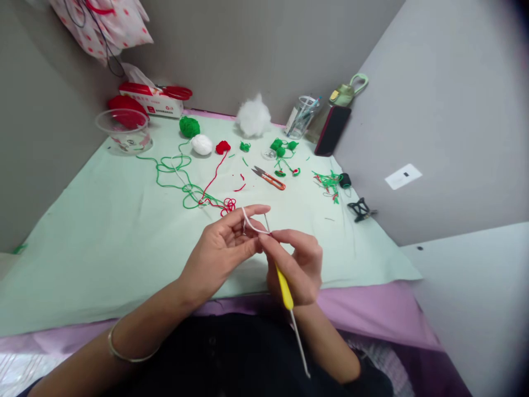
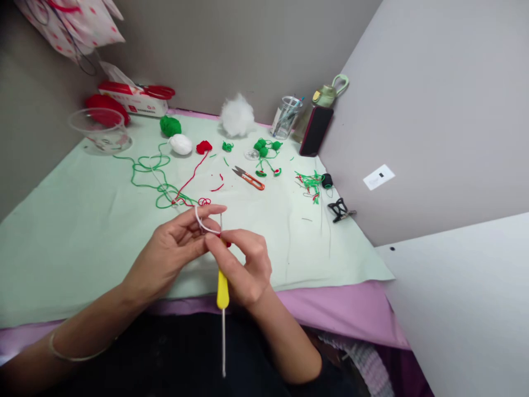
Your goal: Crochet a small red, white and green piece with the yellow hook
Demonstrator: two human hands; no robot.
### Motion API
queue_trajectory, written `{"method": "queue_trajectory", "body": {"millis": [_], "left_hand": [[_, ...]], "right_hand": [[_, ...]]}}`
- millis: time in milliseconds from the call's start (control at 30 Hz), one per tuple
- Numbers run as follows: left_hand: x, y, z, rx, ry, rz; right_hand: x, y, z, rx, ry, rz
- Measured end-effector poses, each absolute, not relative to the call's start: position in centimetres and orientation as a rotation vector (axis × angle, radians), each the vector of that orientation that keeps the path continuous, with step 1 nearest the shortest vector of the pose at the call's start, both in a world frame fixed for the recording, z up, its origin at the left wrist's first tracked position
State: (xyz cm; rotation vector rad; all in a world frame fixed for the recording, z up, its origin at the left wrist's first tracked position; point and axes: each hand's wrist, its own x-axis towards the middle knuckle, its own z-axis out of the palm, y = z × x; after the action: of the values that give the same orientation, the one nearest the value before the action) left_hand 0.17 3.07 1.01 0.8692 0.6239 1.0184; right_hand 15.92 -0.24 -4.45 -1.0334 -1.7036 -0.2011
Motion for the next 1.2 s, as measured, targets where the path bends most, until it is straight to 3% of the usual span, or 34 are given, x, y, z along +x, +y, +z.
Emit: {"method": "queue_trajectory", "body": {"millis": [167,400,767,1067,1200], "left_hand": [[0.6,2.5,1.0,0.697,0.640,0.954],[0.2,3.0,1.4,0.673,0.684,0.879],[-1.3,3.4,0.9,1.132,0.833,0.957],[0.0,2.9,0.2,0.996,0.754,1.018],[0.4,2.8,0.4,0.787,0.703,0.997]], "right_hand": [[15.4,0.2,-4.0,-0.904,-1.618,-0.258],[15.8,0.7,-2.3,-0.839,-1.476,0.268],[17.0,0.3,-0.7,-0.855,-1.313,0.684],[15.4,0.4,-1.6,-0.886,-1.399,0.452],[15.1,0.1,-2.2,-0.966,-1.545,0.050]]}}
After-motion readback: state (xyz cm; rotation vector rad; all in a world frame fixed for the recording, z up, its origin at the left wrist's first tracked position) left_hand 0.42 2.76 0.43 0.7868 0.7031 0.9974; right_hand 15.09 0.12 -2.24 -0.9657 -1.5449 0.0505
